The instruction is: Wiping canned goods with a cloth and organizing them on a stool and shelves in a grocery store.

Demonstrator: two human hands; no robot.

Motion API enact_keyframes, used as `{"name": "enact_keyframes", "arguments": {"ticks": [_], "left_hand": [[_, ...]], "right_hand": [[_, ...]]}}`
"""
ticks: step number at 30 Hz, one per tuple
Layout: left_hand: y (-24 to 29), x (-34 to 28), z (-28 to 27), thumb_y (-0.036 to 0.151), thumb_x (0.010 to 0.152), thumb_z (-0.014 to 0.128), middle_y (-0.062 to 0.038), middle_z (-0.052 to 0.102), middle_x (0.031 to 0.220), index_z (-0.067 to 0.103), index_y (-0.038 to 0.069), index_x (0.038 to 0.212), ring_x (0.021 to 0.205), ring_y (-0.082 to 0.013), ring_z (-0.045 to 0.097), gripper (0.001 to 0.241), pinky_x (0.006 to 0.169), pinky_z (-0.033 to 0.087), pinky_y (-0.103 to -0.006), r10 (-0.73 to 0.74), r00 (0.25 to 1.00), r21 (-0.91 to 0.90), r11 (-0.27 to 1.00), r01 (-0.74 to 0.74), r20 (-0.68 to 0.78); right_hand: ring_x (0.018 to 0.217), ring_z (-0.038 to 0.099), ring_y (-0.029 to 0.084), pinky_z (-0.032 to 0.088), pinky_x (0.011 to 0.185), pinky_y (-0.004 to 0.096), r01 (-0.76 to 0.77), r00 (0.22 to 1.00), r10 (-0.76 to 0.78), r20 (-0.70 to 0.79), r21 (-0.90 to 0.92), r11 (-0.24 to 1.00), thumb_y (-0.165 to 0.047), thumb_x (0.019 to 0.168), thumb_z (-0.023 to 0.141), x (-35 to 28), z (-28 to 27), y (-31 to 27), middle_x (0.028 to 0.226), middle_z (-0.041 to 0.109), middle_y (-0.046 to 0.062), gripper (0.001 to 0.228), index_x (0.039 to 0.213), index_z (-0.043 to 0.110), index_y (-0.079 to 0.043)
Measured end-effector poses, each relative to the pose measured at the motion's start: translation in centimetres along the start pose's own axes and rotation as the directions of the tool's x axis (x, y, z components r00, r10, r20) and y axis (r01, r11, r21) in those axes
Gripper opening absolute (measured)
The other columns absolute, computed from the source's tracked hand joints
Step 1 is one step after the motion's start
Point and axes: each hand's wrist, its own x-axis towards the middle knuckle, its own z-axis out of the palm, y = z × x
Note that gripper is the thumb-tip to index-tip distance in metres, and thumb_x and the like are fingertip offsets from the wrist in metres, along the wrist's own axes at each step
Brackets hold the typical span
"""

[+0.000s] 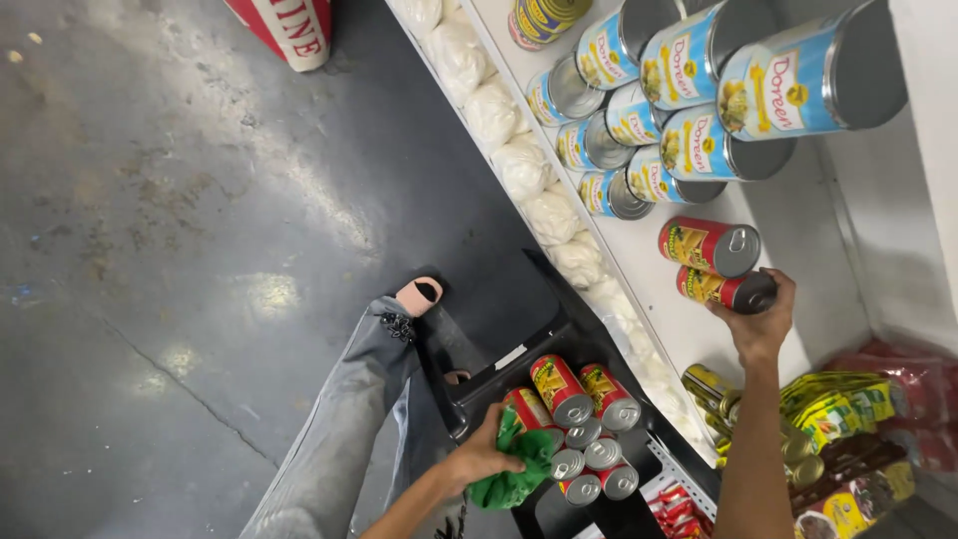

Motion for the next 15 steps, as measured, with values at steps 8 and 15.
{"name": "enact_keyframes", "arguments": {"ticks": [8,15], "left_hand": [[-3.2,1.0,1.5,0.005,0.074,0.07,-0.011,0.052,0.146,0.022,0.024,0.154,0.132,-0.0285,0.051,0.095,0.108,0.046,-0.0454,-0.038,0.999,0.013,0.999,0.038,-0.007],[-5.4,1.9,2.4,0.004,0.073,0.072,-0.011,0.056,0.135,0.024,0.017,0.153,0.123,-0.0246,0.055,0.094,0.102,0.05,-0.0383,0.125,0.99,-0.011,0.992,-0.126,-0.063]], "right_hand": [[0.107,0.054,0.037,0.047,0.096,0.047,0.033,0.996,-0.023,0.082,-0.118,0.993,0.002,0.062,0.092,1.3,-0.5,0.9,0.123,0.05,0.022,0.089,0.137,0.042,-0.001],[0.144,0.025,0.05,0.027,0.121,0.058,0.01,1.0,-0.014,-0.023,-0.163,0.987,-0.025,0.067,0.103,-3.2,-1.0,0.3,0.157,0.019,0.032,0.135,0.16,0.007,-0.004]]}}
